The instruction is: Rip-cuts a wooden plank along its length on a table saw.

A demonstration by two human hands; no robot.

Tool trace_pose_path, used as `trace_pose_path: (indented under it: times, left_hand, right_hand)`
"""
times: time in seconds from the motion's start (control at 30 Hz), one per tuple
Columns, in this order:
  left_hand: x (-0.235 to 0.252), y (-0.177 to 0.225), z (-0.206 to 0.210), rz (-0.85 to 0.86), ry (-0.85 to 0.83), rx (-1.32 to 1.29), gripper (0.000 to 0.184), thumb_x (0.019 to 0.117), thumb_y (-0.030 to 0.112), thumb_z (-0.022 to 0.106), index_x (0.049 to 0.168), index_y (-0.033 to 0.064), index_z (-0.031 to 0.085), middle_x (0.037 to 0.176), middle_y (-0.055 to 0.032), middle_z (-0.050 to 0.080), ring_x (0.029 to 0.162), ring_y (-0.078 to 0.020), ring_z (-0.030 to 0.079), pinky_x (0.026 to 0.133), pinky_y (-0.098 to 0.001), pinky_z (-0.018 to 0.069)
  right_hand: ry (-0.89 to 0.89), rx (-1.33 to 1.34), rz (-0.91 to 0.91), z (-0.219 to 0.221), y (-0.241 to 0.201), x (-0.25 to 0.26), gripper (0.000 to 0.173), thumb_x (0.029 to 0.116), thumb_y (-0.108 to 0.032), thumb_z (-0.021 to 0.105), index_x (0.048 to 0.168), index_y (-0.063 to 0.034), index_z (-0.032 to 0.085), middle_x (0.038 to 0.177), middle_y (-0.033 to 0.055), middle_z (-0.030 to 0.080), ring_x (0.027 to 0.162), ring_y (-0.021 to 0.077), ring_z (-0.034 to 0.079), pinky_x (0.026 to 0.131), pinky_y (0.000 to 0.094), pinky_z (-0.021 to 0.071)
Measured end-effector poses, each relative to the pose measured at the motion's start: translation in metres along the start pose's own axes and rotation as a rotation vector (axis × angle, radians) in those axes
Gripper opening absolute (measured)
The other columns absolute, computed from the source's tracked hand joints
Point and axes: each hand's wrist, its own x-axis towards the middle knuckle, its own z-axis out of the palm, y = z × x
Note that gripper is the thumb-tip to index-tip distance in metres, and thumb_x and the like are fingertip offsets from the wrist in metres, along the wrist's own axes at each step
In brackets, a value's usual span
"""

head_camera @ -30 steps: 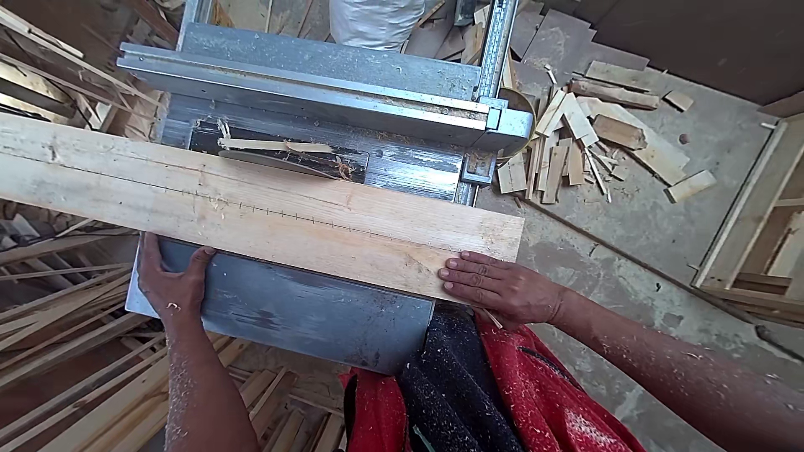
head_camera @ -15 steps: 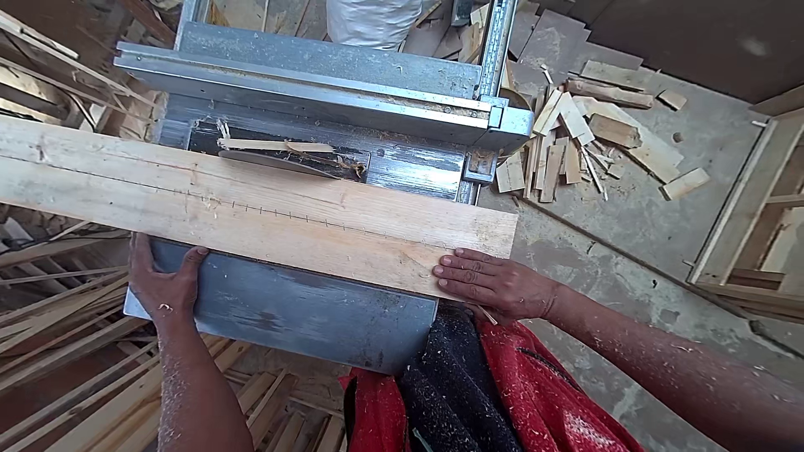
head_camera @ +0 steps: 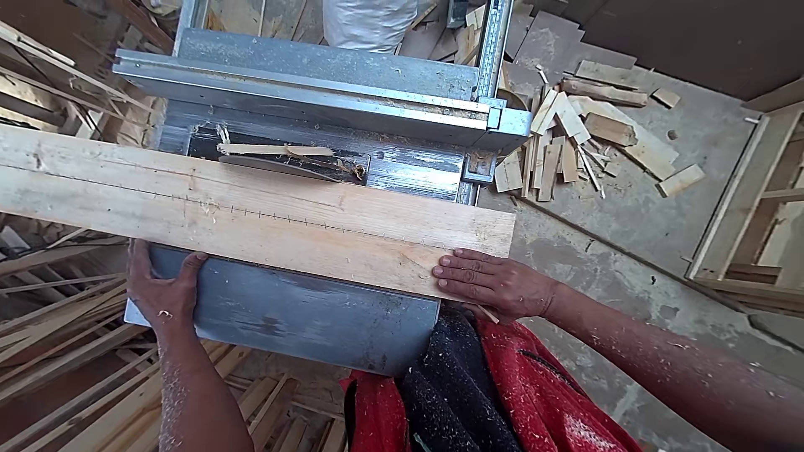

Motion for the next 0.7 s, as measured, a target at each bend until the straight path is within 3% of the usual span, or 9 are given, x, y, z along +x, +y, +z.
trace_pose_path:
  times: [0.3, 0.57, 0.7]
  left_hand:
    - [0.001, -0.002, -0.001, -0.015, 0.011, -0.007, 0.096, 0.0811, 0.056, 0.076, 0.156, 0.0071, 0.042, 0.162, -0.0153, 0.039, 0.151, -0.0245, 0.035, 0.124, -0.0421, 0.0265]
    - [0.008, -0.006, -0.005, 0.032, 0.026, -0.005, 0.095, 0.0793, 0.059, 0.077, 0.154, 0.0087, 0.045, 0.160, -0.0149, 0.042, 0.150, -0.0247, 0.038, 0.124, -0.0429, 0.0282]
    - [0.008, -0.006, -0.007, -0.023, 0.017, 0.014, 0.097, 0.0779, 0.058, 0.078, 0.155, 0.0096, 0.043, 0.157, -0.0180, 0.045, 0.147, -0.0299, 0.041, 0.121, -0.0487, 0.0302]
  right_hand:
    - [-0.002, 0.026, -0.007, 0.003, 0.001, 0.003, 0.049, 0.1016, -0.032, 0.051, 0.144, -0.0080, 0.058, 0.151, 0.0112, 0.055, 0.148, 0.0272, 0.042, 0.127, 0.0448, 0.0272]
    - [-0.004, 0.013, 0.003, 0.003, 0.000, 0.011, 0.047, 0.1012, -0.030, 0.054, 0.142, -0.0086, 0.059, 0.151, 0.0096, 0.056, 0.148, 0.0262, 0.042, 0.127, 0.0439, 0.0281]
    - [0.010, 0.021, -0.002, 0.006, 0.001, 0.013, 0.046, 0.1040, -0.034, 0.051, 0.142, -0.0087, 0.060, 0.150, 0.0092, 0.057, 0.148, 0.0261, 0.042, 0.127, 0.0437, 0.0278]
